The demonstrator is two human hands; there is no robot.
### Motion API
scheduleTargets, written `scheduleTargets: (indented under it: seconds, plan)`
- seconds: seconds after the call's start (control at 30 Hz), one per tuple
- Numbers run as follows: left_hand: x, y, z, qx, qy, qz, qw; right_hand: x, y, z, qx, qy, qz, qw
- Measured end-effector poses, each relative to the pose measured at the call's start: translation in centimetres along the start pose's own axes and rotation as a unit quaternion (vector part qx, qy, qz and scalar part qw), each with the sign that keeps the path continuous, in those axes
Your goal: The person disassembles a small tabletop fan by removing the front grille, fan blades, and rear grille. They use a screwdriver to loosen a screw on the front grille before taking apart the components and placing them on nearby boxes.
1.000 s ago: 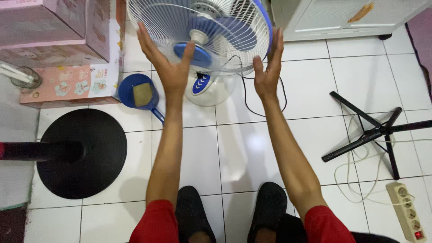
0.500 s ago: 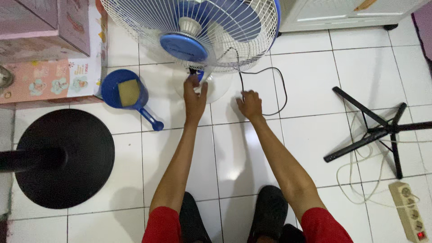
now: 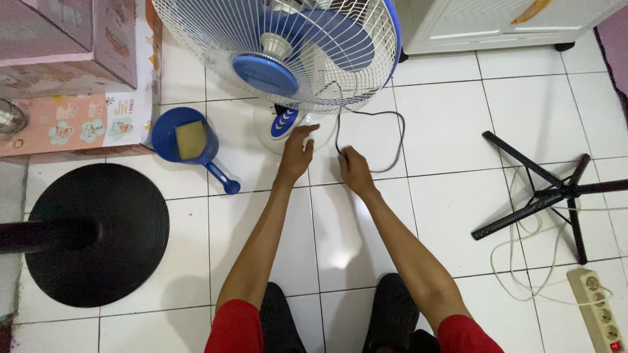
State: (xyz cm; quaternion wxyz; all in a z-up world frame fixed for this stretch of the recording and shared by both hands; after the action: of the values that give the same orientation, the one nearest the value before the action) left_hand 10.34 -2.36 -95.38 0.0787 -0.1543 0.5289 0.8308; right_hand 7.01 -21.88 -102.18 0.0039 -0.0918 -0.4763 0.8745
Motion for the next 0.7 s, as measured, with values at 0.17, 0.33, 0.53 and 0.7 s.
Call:
scheduleTargets:
  seconds: [0.17, 0.33, 0.53, 0.7]
  plan:
    - [-1.0, 5.3, 0.3, 0.086, -0.061, -0.026, 0.994, -1.5, -14.0, 4.1, -0.101, 0.092, 0.134, 0.982]
    - [-1.9, 7.1, 1.4, 0.115, -0.051, 0.033, 0.992, -2.1, -22.3, 8.0, -0.194, 0.143, 0.191, 0.951]
    - [-2.6, 7.9, 5.0, 0.115, 0.069, 0.062, 0.989, -2.6, -29.3, 13.5, -0.206, 0.199, 0.238, 0.928]
    - [-5.1, 14.5, 12.0, 0.131, 0.206, -0.037, 0.969, -4.0, -32.7, 17.8, -0.177, 0.252, 0.297, 0.904]
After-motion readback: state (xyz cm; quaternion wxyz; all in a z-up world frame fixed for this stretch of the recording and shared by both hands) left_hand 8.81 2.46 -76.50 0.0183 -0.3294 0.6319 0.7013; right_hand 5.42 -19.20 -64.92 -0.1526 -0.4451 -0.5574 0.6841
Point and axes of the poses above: each hand's wrist, its own x-axis away from the middle knuckle, its own z-axis out of the back of the hand, y = z × x, the point moved 6 cm from there along -x, towards the middle knuckle, and after that the axes turned 10 degrees about y, right-handed, at the moved point
